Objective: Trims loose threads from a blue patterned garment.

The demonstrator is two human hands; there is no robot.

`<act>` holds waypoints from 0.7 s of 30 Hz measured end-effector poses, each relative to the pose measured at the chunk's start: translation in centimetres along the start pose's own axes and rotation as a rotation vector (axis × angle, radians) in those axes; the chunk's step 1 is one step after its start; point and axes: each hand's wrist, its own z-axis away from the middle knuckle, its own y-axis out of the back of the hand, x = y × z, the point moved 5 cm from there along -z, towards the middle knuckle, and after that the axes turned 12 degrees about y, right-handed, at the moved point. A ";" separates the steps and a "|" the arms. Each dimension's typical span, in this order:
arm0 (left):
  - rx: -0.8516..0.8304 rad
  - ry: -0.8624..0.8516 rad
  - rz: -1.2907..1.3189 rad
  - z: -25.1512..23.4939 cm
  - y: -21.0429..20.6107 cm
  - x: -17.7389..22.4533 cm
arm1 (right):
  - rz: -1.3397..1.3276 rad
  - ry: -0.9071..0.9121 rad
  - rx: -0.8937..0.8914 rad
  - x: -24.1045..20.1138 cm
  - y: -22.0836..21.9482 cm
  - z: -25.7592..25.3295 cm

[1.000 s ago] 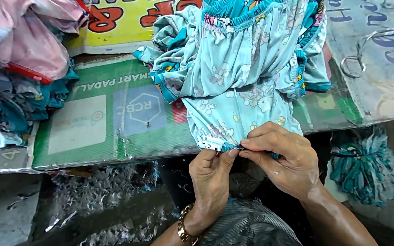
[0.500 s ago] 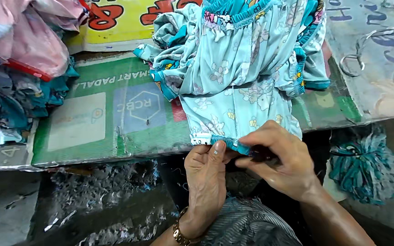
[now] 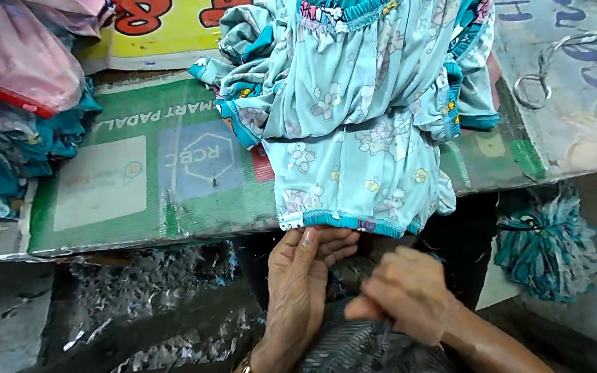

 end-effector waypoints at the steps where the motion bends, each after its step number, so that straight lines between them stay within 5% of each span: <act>1: -0.006 -0.016 -0.150 0.5 0.7 0.1 | 0.102 -0.064 -0.011 1.0 0.5 0.3; 3: 0.032 -0.254 -0.619 1.8 1.5 0.6 | 0.272 -0.138 -0.056 2.4 1.2 0.3; 6: 0.170 -0.845 -1.317 2.7 1.6 2.8 | 0.437 -0.151 -0.180 3.1 1.3 -0.4; 9: 0.248 -1.076 -1.770 0.6 1.2 5.2 | 0.429 -0.156 -0.266 3.9 1.6 -0.7; 12: 0.063 -1.022 -1.646 -1.3 1.0 8.0 | 0.150 -0.240 -0.192 5.6 3.6 -0.9; 16: -0.222 -0.583 -1.106 -3.1 -1.9 9.7 | -0.442 -0.431 0.085 8.3 6.0 -1.9; 21: -0.157 -0.313 -0.560 -5.7 -4.6 11.0 | -0.775 -0.559 0.493 11.4 7.3 -2.9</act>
